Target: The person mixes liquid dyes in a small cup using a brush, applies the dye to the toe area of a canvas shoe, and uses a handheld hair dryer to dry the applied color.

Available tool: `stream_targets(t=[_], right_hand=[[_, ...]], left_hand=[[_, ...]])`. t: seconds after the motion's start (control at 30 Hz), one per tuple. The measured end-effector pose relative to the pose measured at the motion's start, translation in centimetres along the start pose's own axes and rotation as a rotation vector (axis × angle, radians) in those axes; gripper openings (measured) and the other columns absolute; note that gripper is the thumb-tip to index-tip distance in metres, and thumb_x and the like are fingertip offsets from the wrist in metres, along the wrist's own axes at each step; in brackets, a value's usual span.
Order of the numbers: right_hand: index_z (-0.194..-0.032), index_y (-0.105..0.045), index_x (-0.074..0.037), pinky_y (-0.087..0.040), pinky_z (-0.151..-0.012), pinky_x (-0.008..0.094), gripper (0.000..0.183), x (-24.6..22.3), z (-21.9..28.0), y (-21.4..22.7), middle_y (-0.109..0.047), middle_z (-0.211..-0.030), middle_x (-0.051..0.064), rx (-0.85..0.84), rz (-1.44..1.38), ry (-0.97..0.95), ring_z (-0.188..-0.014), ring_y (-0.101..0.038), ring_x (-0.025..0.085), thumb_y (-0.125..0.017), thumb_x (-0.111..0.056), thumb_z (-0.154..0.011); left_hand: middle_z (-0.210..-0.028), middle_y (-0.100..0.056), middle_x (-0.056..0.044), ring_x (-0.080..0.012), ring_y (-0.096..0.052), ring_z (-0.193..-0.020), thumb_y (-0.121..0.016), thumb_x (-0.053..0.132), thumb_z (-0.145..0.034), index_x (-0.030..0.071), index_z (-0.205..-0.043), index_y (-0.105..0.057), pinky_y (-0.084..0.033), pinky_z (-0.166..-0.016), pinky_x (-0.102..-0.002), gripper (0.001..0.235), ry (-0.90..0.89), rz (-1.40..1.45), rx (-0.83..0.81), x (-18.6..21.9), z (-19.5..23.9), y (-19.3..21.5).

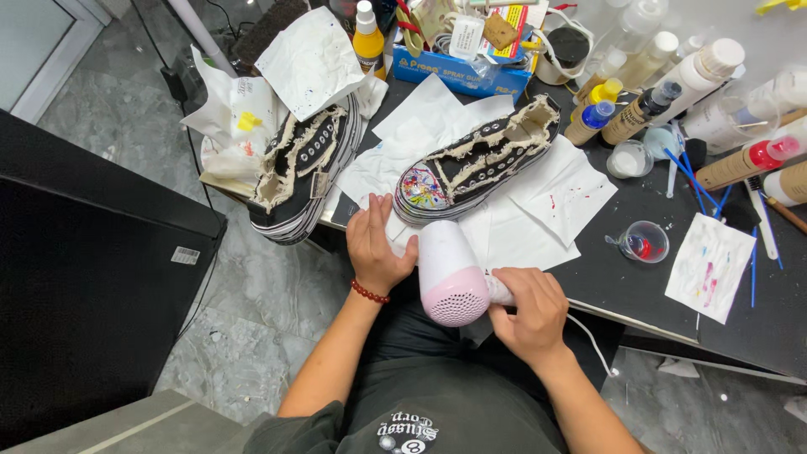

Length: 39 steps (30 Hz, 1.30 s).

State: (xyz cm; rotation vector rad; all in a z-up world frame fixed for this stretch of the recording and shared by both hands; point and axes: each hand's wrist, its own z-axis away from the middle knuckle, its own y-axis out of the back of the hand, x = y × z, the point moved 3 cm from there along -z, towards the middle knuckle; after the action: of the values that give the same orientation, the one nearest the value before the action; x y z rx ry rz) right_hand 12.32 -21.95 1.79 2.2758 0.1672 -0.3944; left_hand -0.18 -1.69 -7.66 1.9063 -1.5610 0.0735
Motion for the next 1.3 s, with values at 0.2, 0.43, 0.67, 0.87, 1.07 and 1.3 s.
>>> stream_targets(t=[0.2, 0.43, 0.67, 0.87, 1.07, 1.3], right_hand=[[-0.113, -0.065, -0.002, -0.048, -0.071, 0.041, 0.053, -0.5, -1.1, -1.6, -0.071, -0.098, 0.011, -0.052, -0.007, 0.041, -0.084, -0.067, 0.031, -0.076, -0.004, -0.061], [-0.123, -0.065, -0.002, -0.048, -0.07, 0.04, 0.056, -2.7, -3.8, -2.1, -0.071, -0.099, 0.011, -0.065, 0.004, 0.03, -0.083, -0.066, 0.028, -0.077, -0.006, -0.068], [-0.134, -0.061, 0.0, -0.054, -0.068, 0.039, 0.064, -1.6, -7.0, 1.0, -0.069, -0.092, 0.011, -0.103, -0.089, 0.063, -0.077, -0.068, 0.027, -0.079, -0.01, -0.073], [-0.134, -0.063, -0.002, -0.05, -0.06, 0.036, 0.062, -0.7, -7.6, 2.3, -0.068, -0.083, 0.009, -0.053, 0.01, 0.036, -0.068, -0.066, 0.024, -0.084, -0.021, -0.079], [-0.133, -0.063, -0.004, -0.052, -0.06, 0.035, 0.059, 0.0, -7.7, 2.8, -0.07, -0.087, 0.009, -0.017, 0.039, -0.013, -0.069, -0.068, 0.024, -0.083, -0.023, -0.081], [-0.133, -0.067, -0.008, -0.049, -0.055, 0.039, 0.059, 0.5, -8.5, 3.0, -0.069, -0.082, 0.008, -0.104, 0.172, 0.021, -0.066, -0.067, 0.025, -0.081, -0.032, -0.08]], left_hand=[[-0.135, -0.07, -0.019, -0.0315, -0.066, -0.124, -0.068, 0.031, -0.099, -0.02, -0.148, -0.036, -0.042, -0.111, -0.043, 0.077, 0.021, -0.001, -0.009, -0.6, 0.7, -0.8], [-0.145, -0.061, -0.017, -0.0314, -0.057, -0.133, -0.072, 0.031, -0.095, -0.006, -0.147, -0.044, -0.035, -0.116, -0.047, 0.07, -0.008, -0.213, -0.016, -1.2, 2.4, -1.7], [-0.142, -0.055, -0.025, -0.0361, -0.054, -0.127, -0.072, 0.061, -0.089, -0.01, -0.149, -0.032, -0.031, -0.114, -0.05, 0.101, 0.011, -0.037, 0.058, -0.6, 1.9, -1.2], [-0.141, -0.065, -0.017, -0.0347, -0.055, -0.13, -0.057, 0.048, -0.1, -0.012, -0.154, -0.025, -0.03, -0.116, -0.048, 0.087, -0.004, -0.042, 0.001, -0.4, 2.0, -1.3], [-0.144, -0.063, -0.016, -0.0344, -0.052, -0.134, -0.059, 0.044, -0.101, -0.014, -0.156, -0.02, -0.029, -0.118, -0.048, 0.089, -0.036, -0.064, -0.03, -0.1, 1.8, -0.9], [-0.147, -0.062, -0.015, -0.0361, -0.048, -0.134, -0.06, 0.044, -0.096, -0.008, -0.156, -0.024, -0.027, -0.119, -0.049, 0.087, 0.004, -0.111, -0.036, -0.2, 2.3, -1.1]])
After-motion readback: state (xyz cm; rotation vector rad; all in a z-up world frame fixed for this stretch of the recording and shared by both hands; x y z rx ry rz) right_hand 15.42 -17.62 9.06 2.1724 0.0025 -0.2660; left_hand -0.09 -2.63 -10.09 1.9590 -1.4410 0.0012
